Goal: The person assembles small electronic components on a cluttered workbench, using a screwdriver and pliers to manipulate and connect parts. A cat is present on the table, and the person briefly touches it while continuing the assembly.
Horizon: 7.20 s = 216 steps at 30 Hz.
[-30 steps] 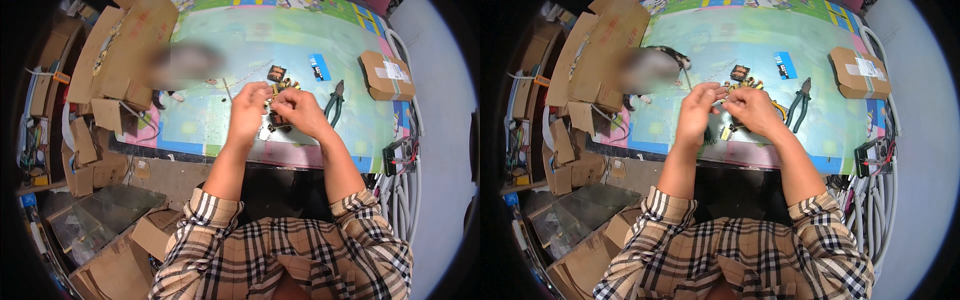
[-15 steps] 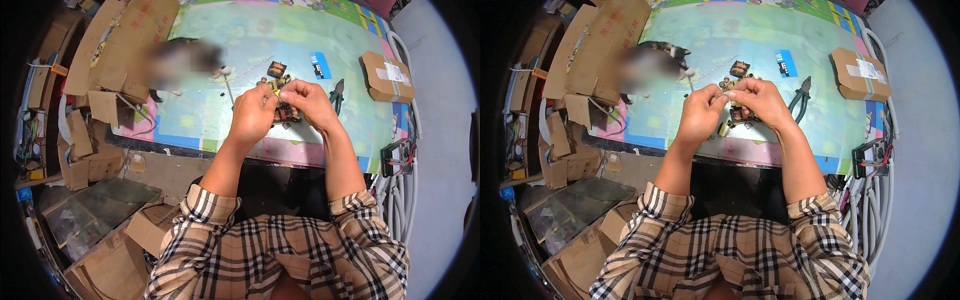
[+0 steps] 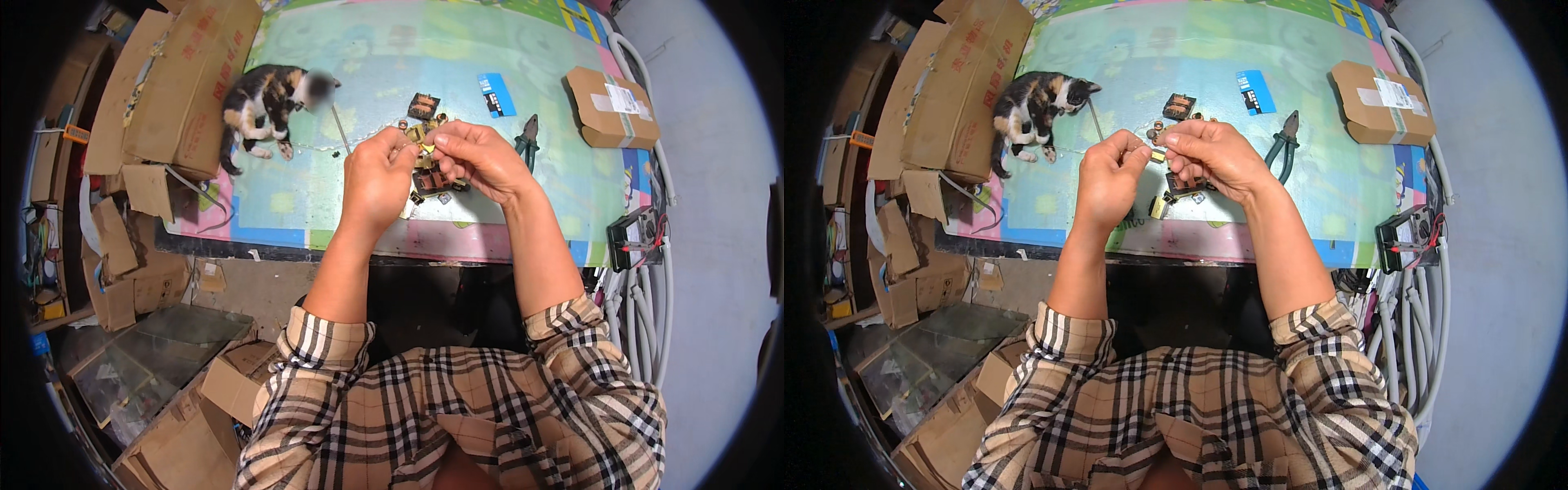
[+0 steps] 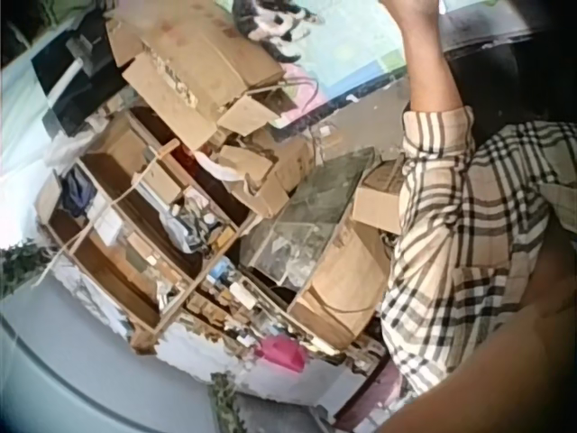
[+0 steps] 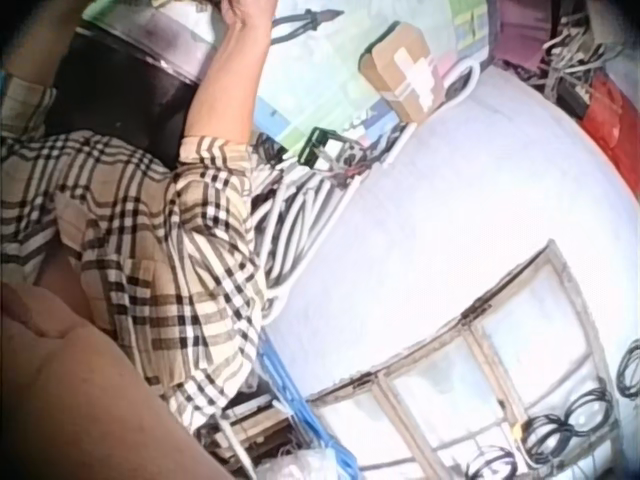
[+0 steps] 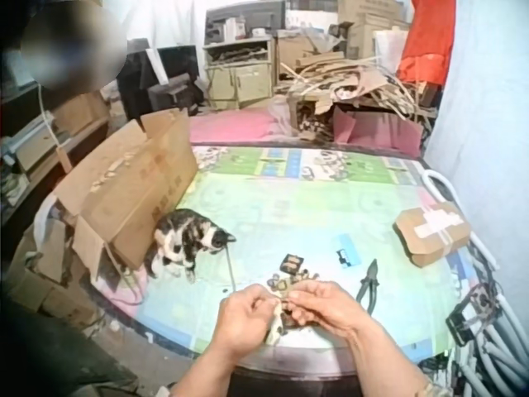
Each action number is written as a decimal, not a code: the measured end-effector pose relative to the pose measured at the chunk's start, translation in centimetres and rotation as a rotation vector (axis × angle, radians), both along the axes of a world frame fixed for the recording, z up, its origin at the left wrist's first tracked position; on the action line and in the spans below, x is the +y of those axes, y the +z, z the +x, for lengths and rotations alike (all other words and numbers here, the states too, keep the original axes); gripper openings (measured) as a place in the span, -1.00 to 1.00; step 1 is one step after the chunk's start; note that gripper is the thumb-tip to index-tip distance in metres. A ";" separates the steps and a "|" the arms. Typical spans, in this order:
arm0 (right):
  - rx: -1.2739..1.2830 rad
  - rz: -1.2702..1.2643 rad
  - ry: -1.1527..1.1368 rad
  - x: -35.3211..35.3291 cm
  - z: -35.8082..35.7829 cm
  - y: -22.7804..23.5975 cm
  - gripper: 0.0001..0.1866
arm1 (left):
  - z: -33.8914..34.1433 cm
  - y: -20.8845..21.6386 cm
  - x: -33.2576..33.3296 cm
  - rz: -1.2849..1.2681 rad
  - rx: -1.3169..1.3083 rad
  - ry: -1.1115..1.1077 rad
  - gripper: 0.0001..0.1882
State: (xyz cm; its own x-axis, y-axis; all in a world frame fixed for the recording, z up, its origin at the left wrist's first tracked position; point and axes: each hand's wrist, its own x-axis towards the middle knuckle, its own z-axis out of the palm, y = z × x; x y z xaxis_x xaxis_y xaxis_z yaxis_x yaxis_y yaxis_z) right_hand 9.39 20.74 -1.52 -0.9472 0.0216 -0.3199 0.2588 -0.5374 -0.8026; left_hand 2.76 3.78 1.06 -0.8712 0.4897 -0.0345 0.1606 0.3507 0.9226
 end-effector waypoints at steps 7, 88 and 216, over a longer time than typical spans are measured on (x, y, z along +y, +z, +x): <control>0.005 -0.078 -0.005 0.8 0.1 0.0 -0.77 | -0.3 1.0 -0.3 0.020 -0.044 0.024 -0.84; -0.083 0.150 -0.095 3.7 0.8 0.3 -0.94 | -1.7 1.1 -1.9 0.041 -0.021 0.020 -0.84; 0.332 0.526 -0.147 -1.1 0.3 1.6 -0.75 | -0.2 0.1 0.2 0.136 0.170 0.039 -0.89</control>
